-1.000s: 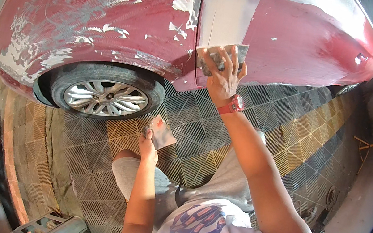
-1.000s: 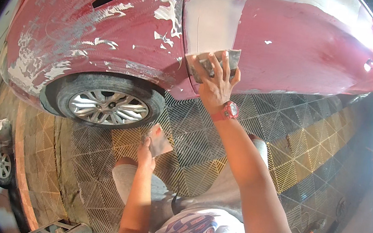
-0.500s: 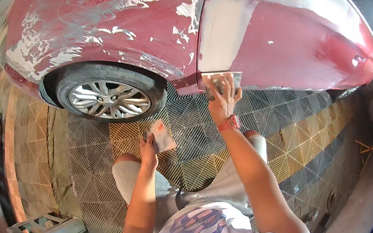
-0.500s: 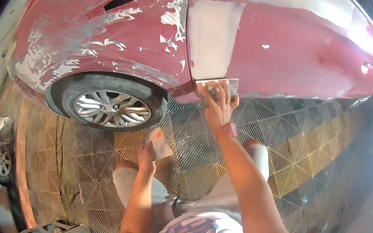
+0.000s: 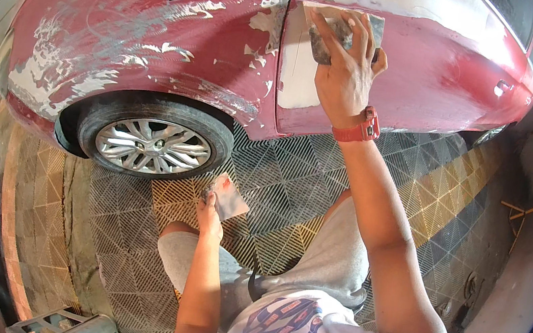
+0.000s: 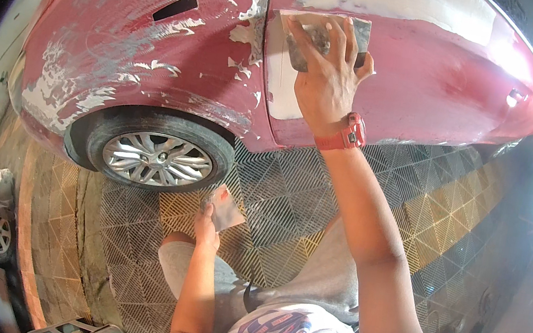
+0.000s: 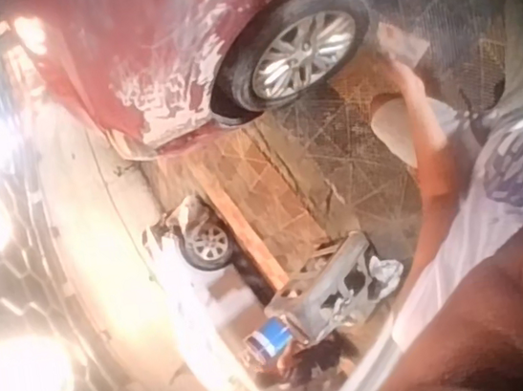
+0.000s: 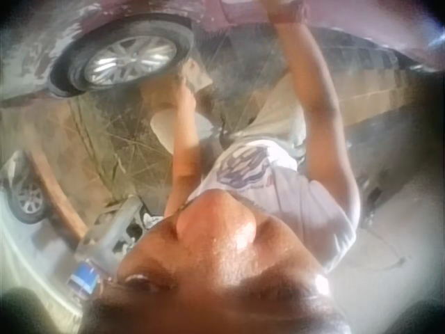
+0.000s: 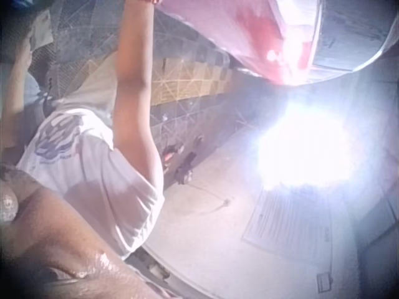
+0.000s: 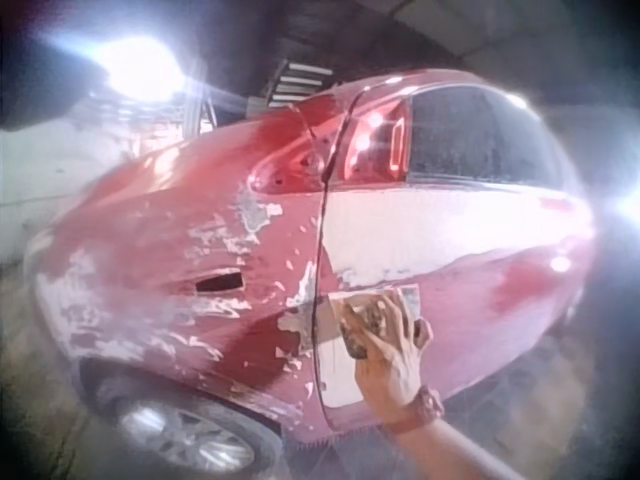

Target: The person sands the front fender of a red car using a sanding block, moving across the surface to smooth the body filler. The person then walks to a nearby white car and continues sanding its side panel.

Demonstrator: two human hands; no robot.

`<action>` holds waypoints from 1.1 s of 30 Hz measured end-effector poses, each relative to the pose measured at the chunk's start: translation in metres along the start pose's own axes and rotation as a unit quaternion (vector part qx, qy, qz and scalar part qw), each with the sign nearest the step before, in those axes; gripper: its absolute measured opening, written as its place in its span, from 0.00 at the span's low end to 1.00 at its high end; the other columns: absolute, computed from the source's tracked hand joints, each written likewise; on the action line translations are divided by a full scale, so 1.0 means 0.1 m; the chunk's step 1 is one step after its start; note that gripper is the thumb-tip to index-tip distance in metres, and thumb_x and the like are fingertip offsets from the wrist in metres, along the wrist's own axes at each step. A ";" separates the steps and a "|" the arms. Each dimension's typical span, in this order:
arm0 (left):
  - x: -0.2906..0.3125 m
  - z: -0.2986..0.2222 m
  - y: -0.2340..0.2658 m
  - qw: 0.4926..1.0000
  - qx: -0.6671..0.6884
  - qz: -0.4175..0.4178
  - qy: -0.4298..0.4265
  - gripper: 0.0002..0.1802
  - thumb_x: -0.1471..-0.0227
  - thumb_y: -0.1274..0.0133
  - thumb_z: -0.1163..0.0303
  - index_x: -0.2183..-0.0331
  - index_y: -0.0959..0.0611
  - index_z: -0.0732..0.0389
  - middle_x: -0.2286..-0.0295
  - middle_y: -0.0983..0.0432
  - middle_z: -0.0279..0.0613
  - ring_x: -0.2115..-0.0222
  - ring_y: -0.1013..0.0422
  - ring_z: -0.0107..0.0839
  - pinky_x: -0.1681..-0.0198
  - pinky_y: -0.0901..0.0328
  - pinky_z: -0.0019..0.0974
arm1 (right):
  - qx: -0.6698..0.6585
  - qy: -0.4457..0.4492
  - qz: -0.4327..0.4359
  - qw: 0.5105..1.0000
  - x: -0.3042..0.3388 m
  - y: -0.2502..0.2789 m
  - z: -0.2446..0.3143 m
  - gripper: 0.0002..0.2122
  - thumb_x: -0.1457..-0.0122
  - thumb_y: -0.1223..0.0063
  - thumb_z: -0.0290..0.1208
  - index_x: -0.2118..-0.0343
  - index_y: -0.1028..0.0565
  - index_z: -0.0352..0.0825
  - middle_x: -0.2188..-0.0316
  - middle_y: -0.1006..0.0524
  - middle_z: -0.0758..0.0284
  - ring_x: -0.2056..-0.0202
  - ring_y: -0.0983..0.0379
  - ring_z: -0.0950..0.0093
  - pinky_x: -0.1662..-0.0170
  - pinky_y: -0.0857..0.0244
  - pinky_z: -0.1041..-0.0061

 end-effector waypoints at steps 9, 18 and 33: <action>-0.03 0.01 0.03 0.999 -0.036 0.007 0.008 0.44 0.31 0.45 0.55 0.29 0.44 0.70 0.31 0.41 0.54 0.31 0.43 0.43 0.28 0.49 0.44 | -0.007 0.002 -0.011 1.000 0.00 -0.15 0.07 0.41 0.52 0.47 0.14 0.38 0.24 0.69 0.36 0.33 0.67 0.27 0.47 0.58 0.35 0.57 0.34; -0.14 0.09 0.02 0.999 -0.028 -0.018 0.040 0.44 0.31 0.45 0.56 0.28 0.46 0.69 0.30 0.43 0.53 0.31 0.42 0.44 0.29 0.48 0.44 | 0.015 -0.002 0.001 1.000 0.33 -0.36 0.05 0.40 0.49 0.47 0.14 0.39 0.23 0.71 0.37 0.32 0.72 0.27 0.46 0.61 0.34 0.60 0.37; -0.06 0.01 -0.05 0.998 -0.030 -0.050 0.021 0.39 0.31 0.45 0.58 0.30 0.39 0.70 0.35 0.35 0.51 0.36 0.35 0.41 0.31 0.43 0.41 | 0.012 -0.001 0.022 1.000 1.13 -0.77 -0.05 0.39 0.50 0.46 0.16 0.40 0.21 0.72 0.35 0.33 0.74 0.26 0.46 0.63 0.33 0.60 0.38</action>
Point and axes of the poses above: each hand's wrist, its own x-axis away from the middle knuckle, its own y-axis out of the back of the hand, z = x × y, the point moved 2 cm from there along -x, towards the middle knuckle
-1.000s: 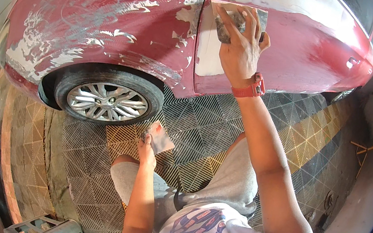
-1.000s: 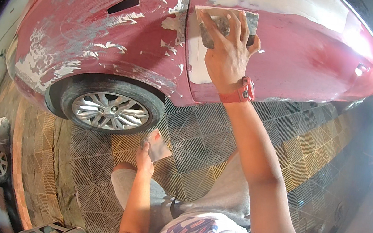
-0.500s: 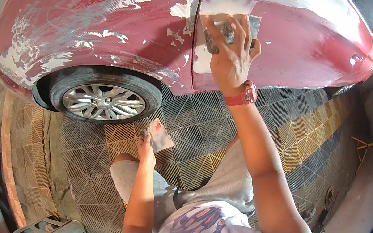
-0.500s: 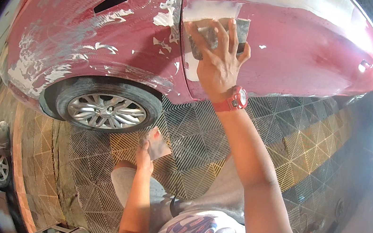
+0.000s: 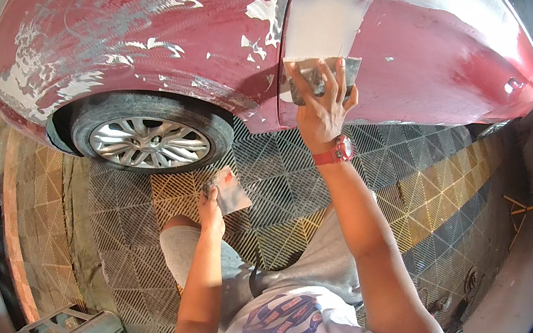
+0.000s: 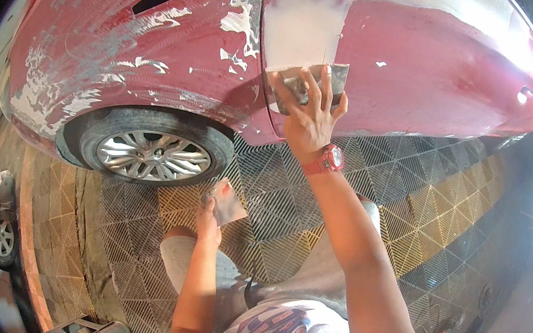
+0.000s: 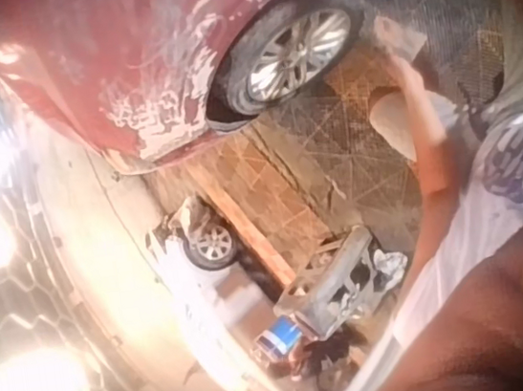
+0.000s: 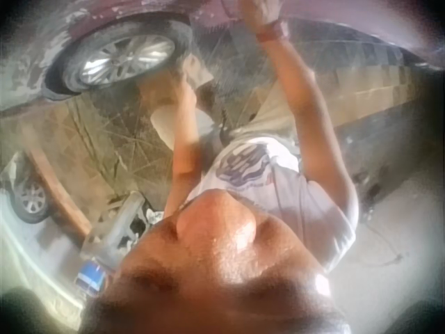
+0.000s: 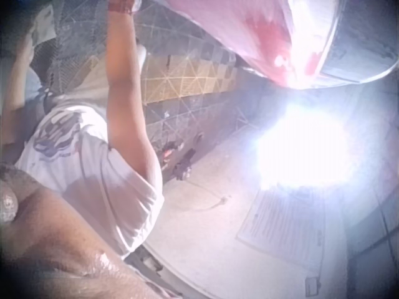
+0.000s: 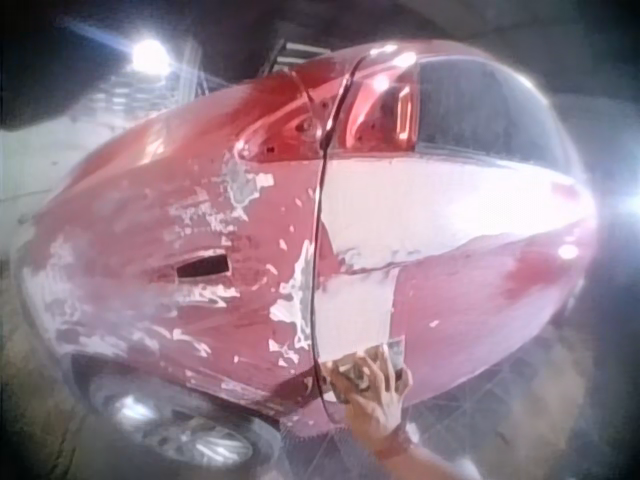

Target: The person sands the front fender of a red car using a sanding block, moving across the surface to smooth the body filler. The person then walks to a nearby white car and continues sanding its side panel.

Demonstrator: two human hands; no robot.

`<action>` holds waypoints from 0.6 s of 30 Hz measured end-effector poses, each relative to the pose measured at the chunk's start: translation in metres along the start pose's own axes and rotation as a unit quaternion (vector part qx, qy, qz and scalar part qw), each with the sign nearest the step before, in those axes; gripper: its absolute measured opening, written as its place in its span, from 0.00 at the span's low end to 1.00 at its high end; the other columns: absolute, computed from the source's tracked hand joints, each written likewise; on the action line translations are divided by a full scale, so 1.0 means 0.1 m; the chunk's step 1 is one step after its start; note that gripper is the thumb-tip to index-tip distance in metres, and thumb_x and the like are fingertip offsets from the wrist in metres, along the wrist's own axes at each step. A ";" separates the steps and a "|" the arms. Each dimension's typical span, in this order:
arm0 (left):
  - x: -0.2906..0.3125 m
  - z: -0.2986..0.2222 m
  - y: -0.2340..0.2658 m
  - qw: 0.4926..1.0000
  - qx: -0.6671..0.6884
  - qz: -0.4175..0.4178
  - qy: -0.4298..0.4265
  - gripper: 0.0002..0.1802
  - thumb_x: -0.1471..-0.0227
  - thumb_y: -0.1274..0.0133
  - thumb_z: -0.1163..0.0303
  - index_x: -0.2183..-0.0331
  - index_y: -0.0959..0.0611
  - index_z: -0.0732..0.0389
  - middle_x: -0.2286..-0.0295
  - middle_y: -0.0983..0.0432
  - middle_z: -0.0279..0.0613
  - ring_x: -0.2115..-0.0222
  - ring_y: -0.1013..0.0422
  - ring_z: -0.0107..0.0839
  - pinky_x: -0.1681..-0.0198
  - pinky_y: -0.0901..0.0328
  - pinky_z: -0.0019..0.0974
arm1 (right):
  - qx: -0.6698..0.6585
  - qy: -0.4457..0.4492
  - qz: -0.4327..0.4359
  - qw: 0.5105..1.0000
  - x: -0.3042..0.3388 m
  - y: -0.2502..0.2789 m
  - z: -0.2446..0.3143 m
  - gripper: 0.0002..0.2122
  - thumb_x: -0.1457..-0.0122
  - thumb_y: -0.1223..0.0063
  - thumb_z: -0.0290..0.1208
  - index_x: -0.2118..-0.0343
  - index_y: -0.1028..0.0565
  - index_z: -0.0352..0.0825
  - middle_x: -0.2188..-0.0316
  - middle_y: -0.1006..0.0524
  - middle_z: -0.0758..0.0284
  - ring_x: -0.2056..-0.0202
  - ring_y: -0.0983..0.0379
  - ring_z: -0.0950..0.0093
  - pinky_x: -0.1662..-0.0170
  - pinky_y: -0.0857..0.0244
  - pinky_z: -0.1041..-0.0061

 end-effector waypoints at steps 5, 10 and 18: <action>0.17 -0.17 -0.16 1.000 -0.012 -0.001 -0.004 0.28 0.29 0.47 0.60 0.37 0.30 0.69 0.43 0.26 0.47 0.43 0.28 0.38 0.38 0.36 0.40 | 0.014 -0.011 0.021 1.000 0.27 -0.14 -0.06 0.41 0.54 0.43 0.14 0.41 0.21 0.72 0.36 0.34 0.73 0.26 0.47 0.62 0.33 0.59 0.39; 0.20 -0.20 -0.18 1.000 -0.010 -0.004 -0.007 0.24 0.27 0.51 0.62 0.39 0.28 0.67 0.45 0.24 0.47 0.44 0.27 0.37 0.39 0.35 0.41 | 0.014 -0.013 0.024 1.000 0.52 -0.32 -0.11 0.41 0.53 0.41 0.14 0.42 0.22 0.75 0.35 0.36 0.74 0.26 0.47 0.61 0.33 0.58 0.38; 0.23 -0.20 -0.15 1.000 0.011 0.027 -0.011 0.21 0.27 0.52 0.63 0.42 0.26 0.69 0.48 0.22 0.47 0.49 0.24 0.38 0.44 0.31 0.40 | 0.024 -0.006 0.026 0.999 0.89 -0.58 -0.23 0.37 0.47 0.39 0.18 0.42 0.22 0.76 0.35 0.37 0.76 0.26 0.48 0.62 0.32 0.57 0.38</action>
Point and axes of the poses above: each hand's wrist, its own x-axis away from the middle knuckle, its own y-axis out of the back of the hand, z = x × y, the point moved 2 cm from there along -x, towards the middle knuckle
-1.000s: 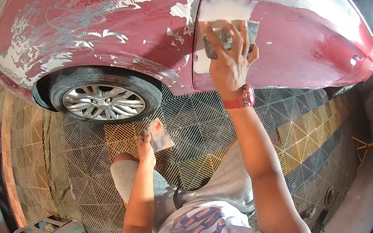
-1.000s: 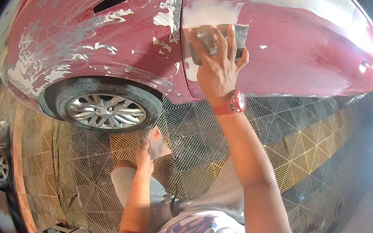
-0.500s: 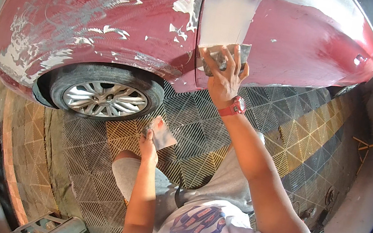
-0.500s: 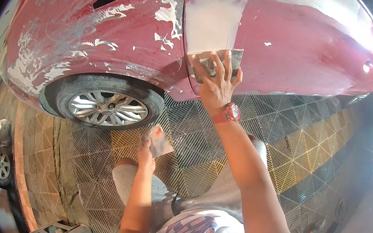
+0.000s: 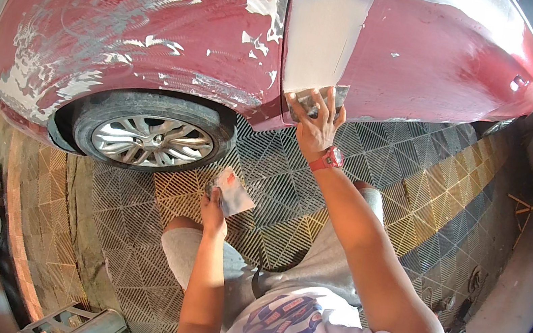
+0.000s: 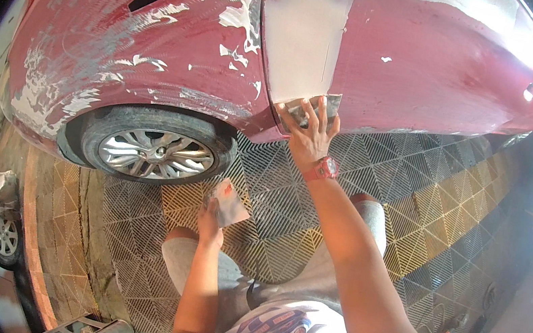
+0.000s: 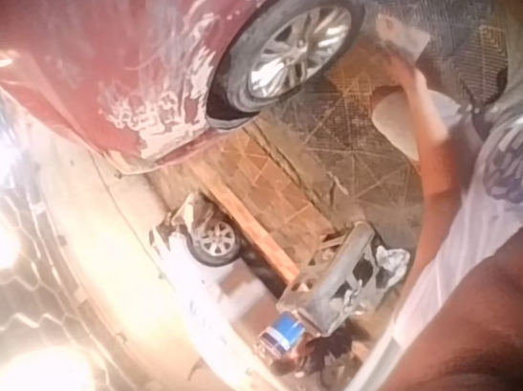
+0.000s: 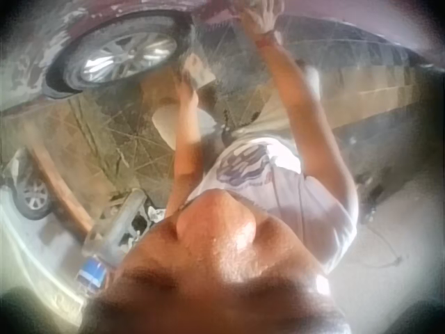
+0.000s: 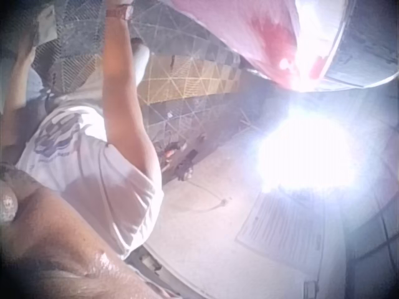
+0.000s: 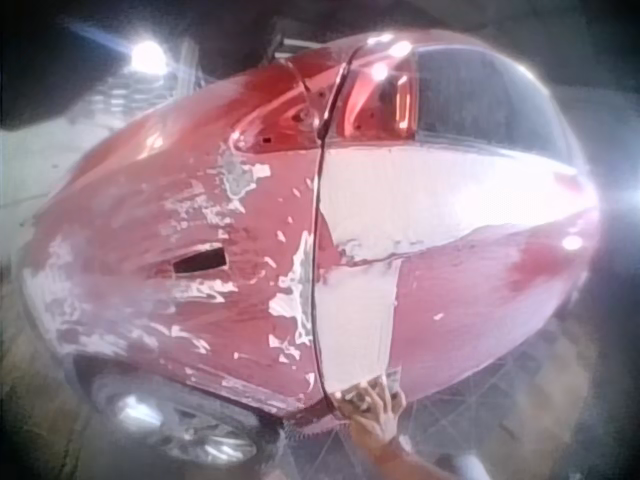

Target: The person sands the front fender of a red car using a sanding block, moving across the surface to smooth the body filler. The person then walks to a nearby white car and continues sanding its side panel.

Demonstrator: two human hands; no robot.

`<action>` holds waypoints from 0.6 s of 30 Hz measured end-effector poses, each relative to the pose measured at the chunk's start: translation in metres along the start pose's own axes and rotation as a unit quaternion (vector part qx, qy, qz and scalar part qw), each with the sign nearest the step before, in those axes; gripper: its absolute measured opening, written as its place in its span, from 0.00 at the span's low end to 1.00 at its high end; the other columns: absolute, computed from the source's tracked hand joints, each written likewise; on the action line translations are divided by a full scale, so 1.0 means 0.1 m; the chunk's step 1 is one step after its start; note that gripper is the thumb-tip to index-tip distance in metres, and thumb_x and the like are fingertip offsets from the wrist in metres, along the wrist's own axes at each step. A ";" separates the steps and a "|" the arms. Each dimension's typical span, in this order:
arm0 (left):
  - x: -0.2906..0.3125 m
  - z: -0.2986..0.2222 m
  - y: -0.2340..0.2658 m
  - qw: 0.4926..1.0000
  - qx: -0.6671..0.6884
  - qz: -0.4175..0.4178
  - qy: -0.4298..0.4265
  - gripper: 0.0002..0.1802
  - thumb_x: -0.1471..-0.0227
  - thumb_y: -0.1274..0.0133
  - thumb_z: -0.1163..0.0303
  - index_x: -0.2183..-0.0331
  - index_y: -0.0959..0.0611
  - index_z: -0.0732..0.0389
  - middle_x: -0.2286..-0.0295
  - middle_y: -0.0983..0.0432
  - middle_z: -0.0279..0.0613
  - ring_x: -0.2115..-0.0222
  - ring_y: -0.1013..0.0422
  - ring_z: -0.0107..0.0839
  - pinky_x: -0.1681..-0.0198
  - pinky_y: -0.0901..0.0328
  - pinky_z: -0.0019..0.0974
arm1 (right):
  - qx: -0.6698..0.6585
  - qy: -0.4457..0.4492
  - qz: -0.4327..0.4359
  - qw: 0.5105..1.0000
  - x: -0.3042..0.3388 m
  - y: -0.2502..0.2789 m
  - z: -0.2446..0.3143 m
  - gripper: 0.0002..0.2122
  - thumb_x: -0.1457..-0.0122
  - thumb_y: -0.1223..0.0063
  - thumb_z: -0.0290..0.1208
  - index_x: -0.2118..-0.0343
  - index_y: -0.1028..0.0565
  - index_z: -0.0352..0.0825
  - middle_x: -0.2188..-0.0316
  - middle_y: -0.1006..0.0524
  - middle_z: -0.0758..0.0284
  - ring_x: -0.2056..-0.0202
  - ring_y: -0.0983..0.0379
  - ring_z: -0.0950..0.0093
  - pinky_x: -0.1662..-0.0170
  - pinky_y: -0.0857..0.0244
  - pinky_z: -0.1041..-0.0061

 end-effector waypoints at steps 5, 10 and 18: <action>-0.01 0.05 0.08 1.000 0.009 -0.016 -0.002 0.21 0.28 0.49 0.62 0.44 0.26 0.68 0.50 0.21 0.44 0.51 0.24 0.35 0.45 0.31 0.38 | -0.012 0.003 0.012 1.000 0.21 -0.17 -0.06 0.35 0.43 0.40 0.19 0.41 0.23 0.77 0.35 0.38 0.75 0.26 0.49 0.62 0.31 0.58 0.38; 0.04 0.05 0.06 1.000 0.006 -0.004 -0.008 0.22 0.29 0.49 0.63 0.42 0.27 0.69 0.49 0.22 0.44 0.51 0.25 0.34 0.45 0.31 0.37 | 0.023 0.025 0.055 0.998 0.40 -0.21 -0.19 0.38 0.49 0.37 0.18 0.40 0.23 0.73 0.34 0.37 0.69 0.25 0.51 0.57 0.30 0.60 0.36; 0.07 -0.01 0.07 0.999 -0.032 -0.003 0.009 0.26 0.30 0.48 0.63 0.38 0.29 0.69 0.44 0.26 0.46 0.45 0.28 0.37 0.39 0.36 0.38 | -0.088 -0.074 -0.020 0.993 -0.49 0.92 0.13 0.38 0.48 0.46 0.14 0.40 0.21 0.71 0.35 0.36 0.69 0.25 0.50 0.58 0.31 0.62 0.38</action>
Point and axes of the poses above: each hand's wrist, its own x-axis away from the middle knuckle, its own y-axis out of the back of the hand, z = x × y, the point moved 2 cm from there along -x, towards the middle knuckle
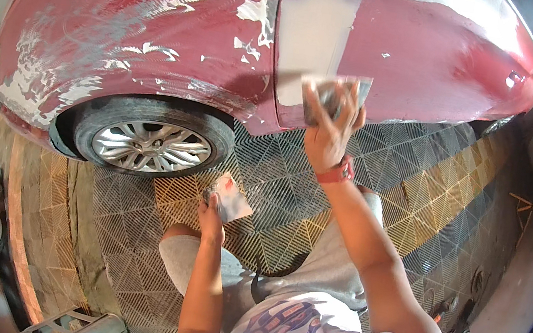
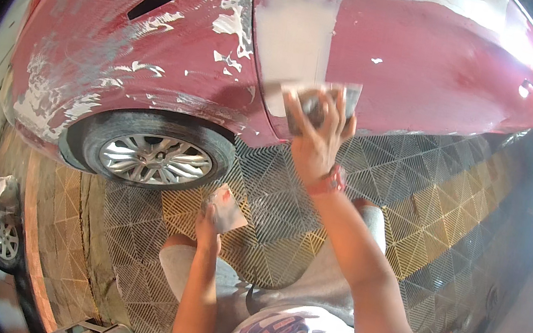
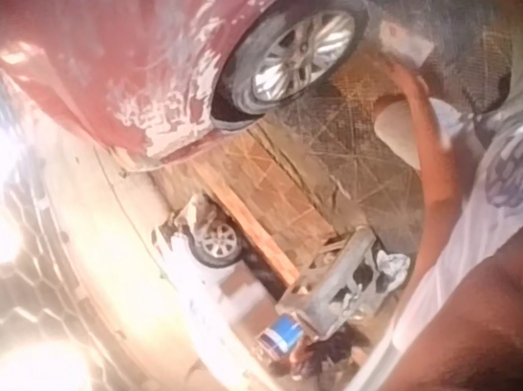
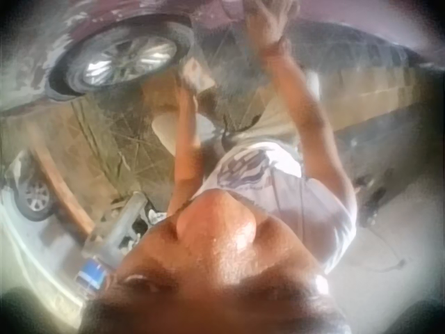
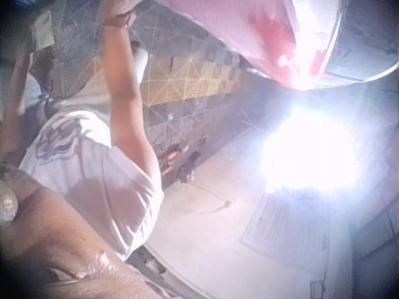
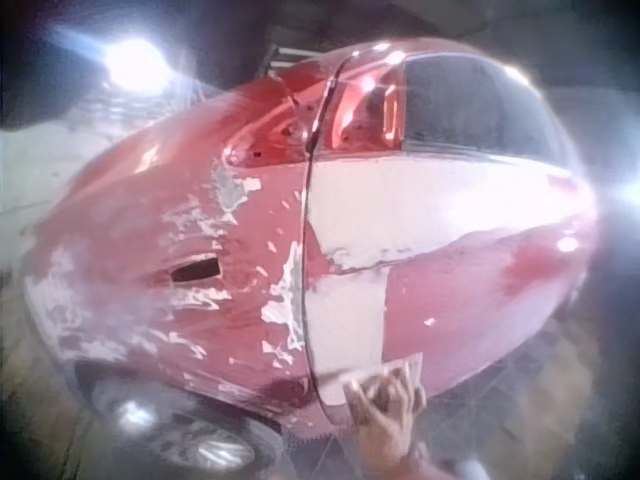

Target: The person sands the front fender of a red car using a sanding block, moving across the surface to smooth the body filler. The person then walks to a nearby white car and continues sanding its side panel.

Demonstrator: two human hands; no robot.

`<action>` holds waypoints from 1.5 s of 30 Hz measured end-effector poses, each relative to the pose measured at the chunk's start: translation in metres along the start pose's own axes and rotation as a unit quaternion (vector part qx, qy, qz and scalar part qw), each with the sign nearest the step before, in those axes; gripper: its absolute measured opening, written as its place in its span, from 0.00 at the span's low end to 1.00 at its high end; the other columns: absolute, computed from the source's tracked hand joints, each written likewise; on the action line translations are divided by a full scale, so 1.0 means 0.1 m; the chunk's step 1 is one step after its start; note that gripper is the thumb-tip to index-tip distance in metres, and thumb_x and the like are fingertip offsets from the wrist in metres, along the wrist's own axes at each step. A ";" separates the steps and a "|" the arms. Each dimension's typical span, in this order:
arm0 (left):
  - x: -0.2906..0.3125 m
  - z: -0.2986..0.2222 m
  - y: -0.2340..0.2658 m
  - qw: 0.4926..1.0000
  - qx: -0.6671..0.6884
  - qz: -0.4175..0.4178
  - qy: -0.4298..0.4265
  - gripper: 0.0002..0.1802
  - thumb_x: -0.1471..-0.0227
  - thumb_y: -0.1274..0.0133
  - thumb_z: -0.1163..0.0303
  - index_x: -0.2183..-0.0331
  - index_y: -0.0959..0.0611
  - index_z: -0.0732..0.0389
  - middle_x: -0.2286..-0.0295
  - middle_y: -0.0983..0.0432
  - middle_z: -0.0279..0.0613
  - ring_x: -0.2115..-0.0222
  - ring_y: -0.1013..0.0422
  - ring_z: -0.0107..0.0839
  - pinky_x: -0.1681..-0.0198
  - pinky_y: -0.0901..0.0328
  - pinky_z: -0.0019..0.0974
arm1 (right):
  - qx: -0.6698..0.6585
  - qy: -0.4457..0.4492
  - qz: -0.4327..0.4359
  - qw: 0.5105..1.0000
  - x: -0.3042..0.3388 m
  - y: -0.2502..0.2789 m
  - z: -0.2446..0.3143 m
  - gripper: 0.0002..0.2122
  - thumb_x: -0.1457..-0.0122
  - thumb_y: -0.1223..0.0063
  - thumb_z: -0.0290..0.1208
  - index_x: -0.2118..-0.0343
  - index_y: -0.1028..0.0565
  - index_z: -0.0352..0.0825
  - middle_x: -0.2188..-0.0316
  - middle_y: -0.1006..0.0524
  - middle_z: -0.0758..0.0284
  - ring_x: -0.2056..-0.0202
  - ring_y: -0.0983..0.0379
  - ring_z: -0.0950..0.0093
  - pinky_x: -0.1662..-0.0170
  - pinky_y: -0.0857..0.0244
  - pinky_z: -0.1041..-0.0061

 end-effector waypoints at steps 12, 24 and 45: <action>-0.01 0.01 -0.05 1.000 0.000 -0.006 -0.009 0.35 0.30 0.47 0.58 0.33 0.36 0.68 0.36 0.33 0.51 0.37 0.35 0.40 0.33 0.43 0.42 | 0.064 0.078 -0.047 0.994 -1.40 0.43 0.31 0.45 0.56 0.50 0.11 0.35 0.25 0.64 0.36 0.34 0.69 0.26 0.47 0.61 0.32 0.60 0.46; -0.17 0.14 0.04 1.000 -0.004 0.000 -0.022 0.38 0.31 0.45 0.57 0.32 0.38 0.69 0.36 0.33 0.50 0.37 0.35 0.40 0.32 0.44 0.41 | 0.053 0.075 -0.012 0.996 -1.27 0.25 0.44 0.41 0.49 0.48 0.12 0.38 0.23 0.69 0.38 0.33 0.66 0.27 0.48 0.58 0.35 0.58 0.34; -0.23 0.15 0.03 1.000 -0.007 -0.025 -0.015 0.25 0.28 0.50 0.62 0.40 0.28 0.70 0.45 0.25 0.48 0.47 0.27 0.37 0.42 0.34 0.39 | 0.060 0.067 0.036 0.995 0.00 -0.46 -0.02 0.40 0.49 0.44 0.14 0.39 0.23 0.73 0.38 0.34 0.71 0.26 0.48 0.59 0.34 0.59 0.34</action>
Point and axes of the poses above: each hand's wrist, its own x-axis away from the middle knuckle, its own y-axis out of the back of the hand, z = x × y, the point moved 2 cm from there along -x, towards the middle knuckle
